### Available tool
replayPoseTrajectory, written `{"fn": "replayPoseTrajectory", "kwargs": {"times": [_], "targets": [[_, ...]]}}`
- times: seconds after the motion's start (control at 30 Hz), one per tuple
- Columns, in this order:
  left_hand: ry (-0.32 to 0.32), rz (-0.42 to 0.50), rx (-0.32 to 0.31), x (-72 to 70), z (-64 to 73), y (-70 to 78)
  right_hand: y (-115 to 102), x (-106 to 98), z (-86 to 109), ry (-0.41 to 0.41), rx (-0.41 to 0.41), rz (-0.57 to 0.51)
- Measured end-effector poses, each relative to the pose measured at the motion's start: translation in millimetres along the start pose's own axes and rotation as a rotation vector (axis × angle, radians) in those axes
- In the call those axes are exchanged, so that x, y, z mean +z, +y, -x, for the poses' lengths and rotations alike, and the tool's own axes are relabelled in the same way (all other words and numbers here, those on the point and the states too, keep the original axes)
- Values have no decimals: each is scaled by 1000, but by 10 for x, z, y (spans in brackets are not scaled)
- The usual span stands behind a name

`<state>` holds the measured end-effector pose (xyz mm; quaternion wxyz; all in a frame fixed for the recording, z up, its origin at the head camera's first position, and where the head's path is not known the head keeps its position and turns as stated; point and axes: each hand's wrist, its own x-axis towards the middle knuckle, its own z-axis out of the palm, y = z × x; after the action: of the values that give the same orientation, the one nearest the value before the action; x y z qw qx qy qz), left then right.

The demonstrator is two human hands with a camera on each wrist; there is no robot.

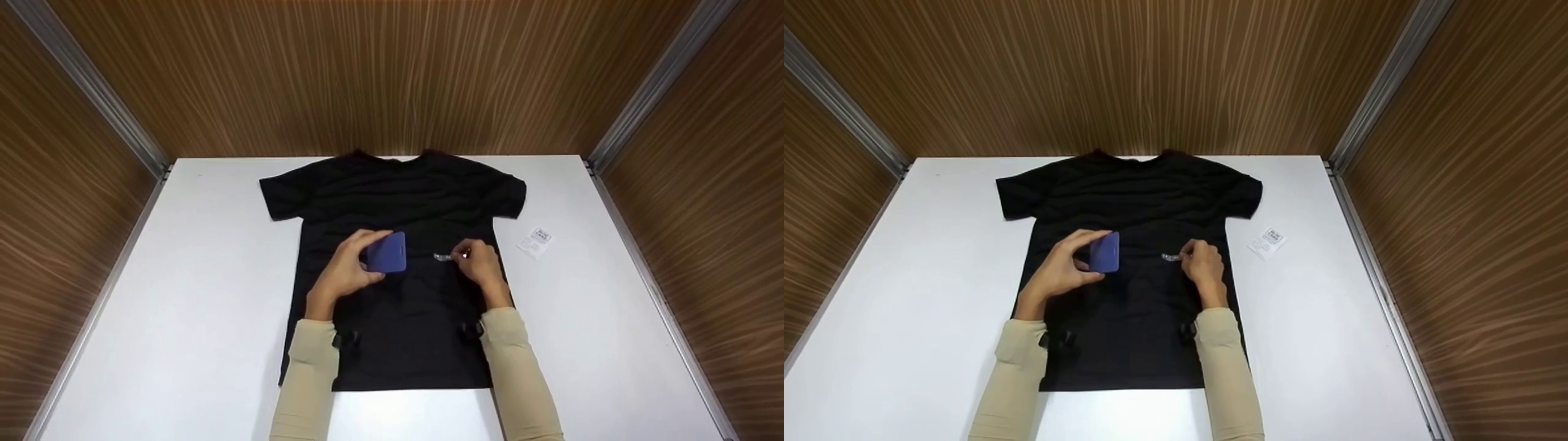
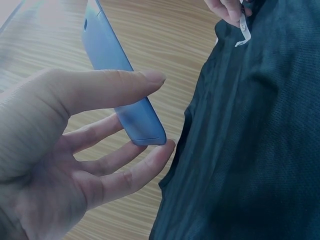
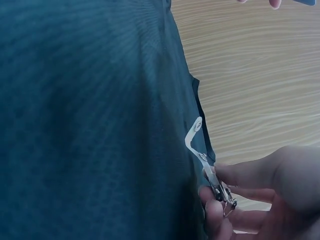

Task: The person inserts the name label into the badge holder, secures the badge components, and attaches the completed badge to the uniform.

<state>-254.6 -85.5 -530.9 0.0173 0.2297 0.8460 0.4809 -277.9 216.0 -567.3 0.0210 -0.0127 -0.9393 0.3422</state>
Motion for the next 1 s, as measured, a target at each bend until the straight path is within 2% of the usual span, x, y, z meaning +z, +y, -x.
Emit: {"fn": "replayPoseTrajectory", "kwargs": {"times": [0.53,0.77,0.9,1.0], "targets": [[-1,1,-3,3,-3,-13,23,67,-8,118,-73,-13],[-4,-8,-9,20,1,-13,32,80,31,154,-127,27],[-5,-31,-13,21,-1,-5,30,58,31,143,-140,44],[0,-50,-14,17,2,0,-46,-10,26,99,-145,1]]}}
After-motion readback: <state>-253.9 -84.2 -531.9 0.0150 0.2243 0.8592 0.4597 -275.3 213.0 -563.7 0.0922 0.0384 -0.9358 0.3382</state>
